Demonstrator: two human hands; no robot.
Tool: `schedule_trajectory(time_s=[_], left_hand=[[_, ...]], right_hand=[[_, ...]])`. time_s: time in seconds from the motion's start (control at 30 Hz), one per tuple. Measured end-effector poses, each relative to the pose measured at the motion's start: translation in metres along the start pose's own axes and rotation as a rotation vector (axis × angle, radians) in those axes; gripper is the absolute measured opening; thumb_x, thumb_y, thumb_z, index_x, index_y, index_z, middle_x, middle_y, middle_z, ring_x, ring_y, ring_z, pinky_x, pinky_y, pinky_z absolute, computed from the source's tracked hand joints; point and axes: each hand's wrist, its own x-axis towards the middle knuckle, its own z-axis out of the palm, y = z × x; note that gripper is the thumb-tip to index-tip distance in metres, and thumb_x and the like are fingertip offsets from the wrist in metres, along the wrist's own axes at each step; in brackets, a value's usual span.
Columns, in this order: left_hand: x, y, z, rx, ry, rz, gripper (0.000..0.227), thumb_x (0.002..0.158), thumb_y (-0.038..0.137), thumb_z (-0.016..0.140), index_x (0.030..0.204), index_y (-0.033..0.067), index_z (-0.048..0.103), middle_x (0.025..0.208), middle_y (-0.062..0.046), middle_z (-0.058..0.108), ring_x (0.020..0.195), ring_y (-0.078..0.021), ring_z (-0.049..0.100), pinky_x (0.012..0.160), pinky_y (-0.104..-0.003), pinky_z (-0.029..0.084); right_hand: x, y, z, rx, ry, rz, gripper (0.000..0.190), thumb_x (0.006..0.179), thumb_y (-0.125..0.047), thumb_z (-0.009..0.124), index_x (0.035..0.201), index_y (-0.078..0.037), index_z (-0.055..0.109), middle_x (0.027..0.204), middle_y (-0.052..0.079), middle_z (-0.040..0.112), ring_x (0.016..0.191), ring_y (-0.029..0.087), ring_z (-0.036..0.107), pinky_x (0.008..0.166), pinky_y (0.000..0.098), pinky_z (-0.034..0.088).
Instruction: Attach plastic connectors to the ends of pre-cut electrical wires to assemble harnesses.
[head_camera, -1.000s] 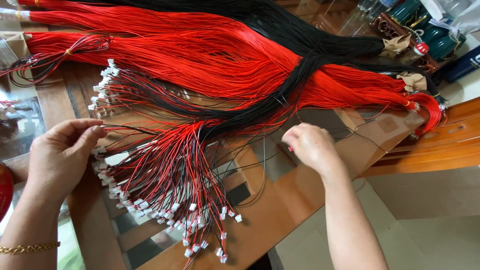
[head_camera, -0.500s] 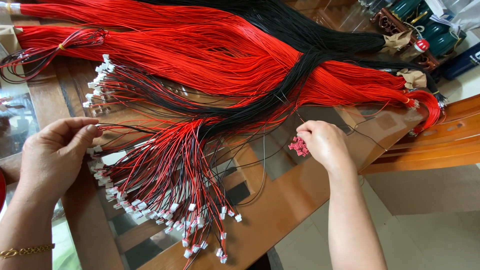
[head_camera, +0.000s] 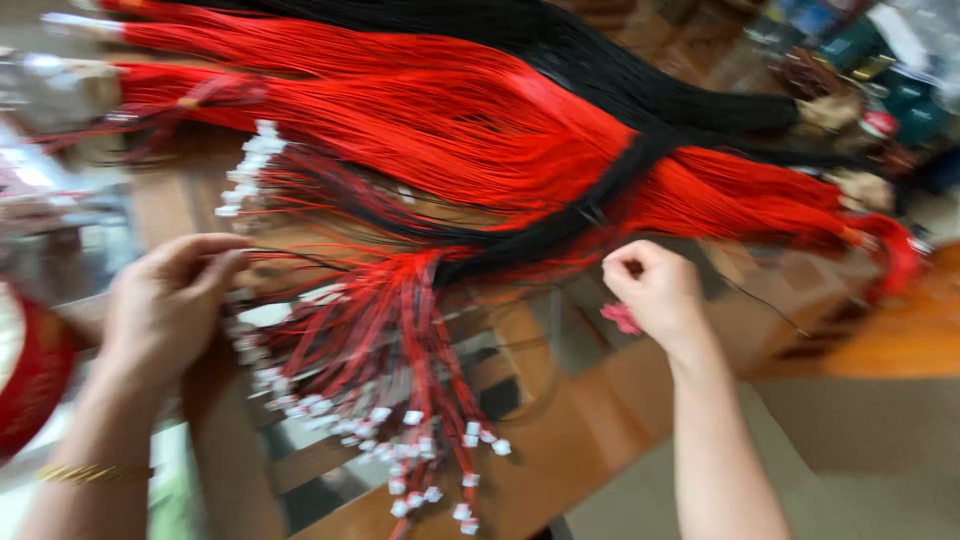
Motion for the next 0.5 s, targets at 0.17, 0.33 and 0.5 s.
schedule_trajectory(time_s=[0.17, 0.33, 0.5], left_hand=[[0.001, -0.003, 0.002, -0.061, 0.115, 0.106, 0.015, 0.096, 0.015, 0.075, 0.109, 0.0181, 0.082, 0.093, -0.012, 0.078, 0.088, -0.0266, 0.072, 0.082, -0.042, 0.055], [0.003, -0.001, 0.005, -0.339, 0.097, 0.036, 0.02, 0.092, 0.011, 0.074, 0.11, 0.0104, 0.081, 0.091, -0.012, 0.079, 0.087, -0.0163, 0.061, 0.085, -0.039, 0.056], [0.014, -0.008, 0.011, -0.674, 0.016, -0.125, 0.033, 0.085, 0.014, 0.084, 0.117, 0.0119, 0.077, 0.087, -0.005, 0.08, 0.081, -0.009, 0.07, 0.074, -0.022, 0.055]], right_hand=[[-0.009, -0.069, 0.064, 0.193, -0.158, -0.268, 0.018, 0.093, 0.001, 0.065, 0.109, -0.001, 0.073, 0.078, 0.015, 0.074, 0.056, 0.019, 0.067, 0.049, 0.0311, 0.058], [-0.032, -0.139, 0.159, 0.475, -0.481, -0.198, 0.027, 0.085, 0.01, 0.061, 0.109, 0.007, 0.075, 0.094, 0.023, 0.077, 0.08, 0.027, 0.076, 0.075, 0.0405, 0.066], [-0.025, -0.146, 0.235, 0.578, -0.776, -0.228, 0.027, 0.086, 0.011, 0.07, 0.113, 0.013, 0.068, 0.096, 0.022, 0.076, 0.083, 0.028, 0.077, 0.075, 0.0426, 0.067]])
